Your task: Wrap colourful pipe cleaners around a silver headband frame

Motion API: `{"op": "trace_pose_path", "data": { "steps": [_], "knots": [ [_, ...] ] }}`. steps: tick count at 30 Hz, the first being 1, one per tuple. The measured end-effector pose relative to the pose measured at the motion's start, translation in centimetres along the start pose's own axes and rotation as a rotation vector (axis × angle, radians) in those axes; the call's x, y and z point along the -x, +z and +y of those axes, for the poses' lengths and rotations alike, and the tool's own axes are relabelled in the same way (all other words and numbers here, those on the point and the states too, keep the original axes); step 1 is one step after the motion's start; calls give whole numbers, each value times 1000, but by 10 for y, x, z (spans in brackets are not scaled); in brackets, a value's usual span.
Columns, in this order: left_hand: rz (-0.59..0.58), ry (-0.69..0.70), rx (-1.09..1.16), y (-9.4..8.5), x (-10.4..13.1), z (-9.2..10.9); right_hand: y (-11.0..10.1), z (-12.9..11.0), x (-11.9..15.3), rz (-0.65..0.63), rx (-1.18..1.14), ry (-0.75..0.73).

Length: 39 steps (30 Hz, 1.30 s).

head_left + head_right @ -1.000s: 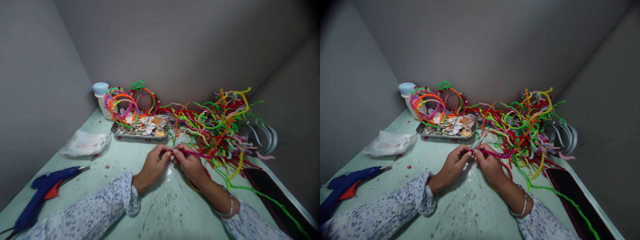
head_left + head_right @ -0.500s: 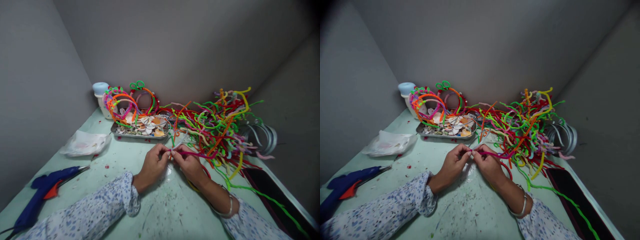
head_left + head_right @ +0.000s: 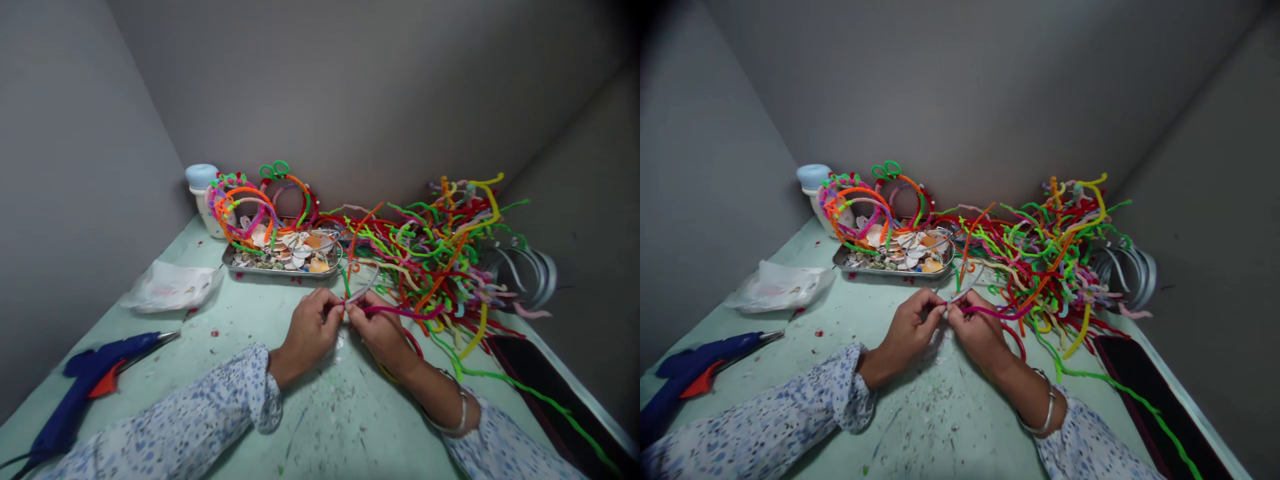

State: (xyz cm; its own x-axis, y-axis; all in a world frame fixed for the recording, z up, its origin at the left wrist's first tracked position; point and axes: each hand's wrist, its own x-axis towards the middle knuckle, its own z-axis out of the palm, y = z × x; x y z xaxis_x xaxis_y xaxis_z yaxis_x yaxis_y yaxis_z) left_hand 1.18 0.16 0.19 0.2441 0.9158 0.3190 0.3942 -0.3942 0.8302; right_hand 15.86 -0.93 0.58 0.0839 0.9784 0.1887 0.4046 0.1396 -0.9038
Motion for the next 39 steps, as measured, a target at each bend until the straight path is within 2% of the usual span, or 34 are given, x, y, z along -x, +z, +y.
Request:
{"op": "trace_pose_path", "data": {
  "steps": [14,21,25,33,39],
  "knots": [
    [-5,5,-29,1,0,-1,0,6,0,24,89,-34],
    [19,-27,109,-2,1,-2,-1,7,3,-148,-212,-50],
    [16,-44,176,-3,1,-4,0,12,5,-176,-285,-47],
    [10,-57,255,-5,1,-3,6,17,2,-133,-338,12],
    [-2,-35,261,-4,1,-2,5,17,2,-55,-456,-35]
  ]
}}
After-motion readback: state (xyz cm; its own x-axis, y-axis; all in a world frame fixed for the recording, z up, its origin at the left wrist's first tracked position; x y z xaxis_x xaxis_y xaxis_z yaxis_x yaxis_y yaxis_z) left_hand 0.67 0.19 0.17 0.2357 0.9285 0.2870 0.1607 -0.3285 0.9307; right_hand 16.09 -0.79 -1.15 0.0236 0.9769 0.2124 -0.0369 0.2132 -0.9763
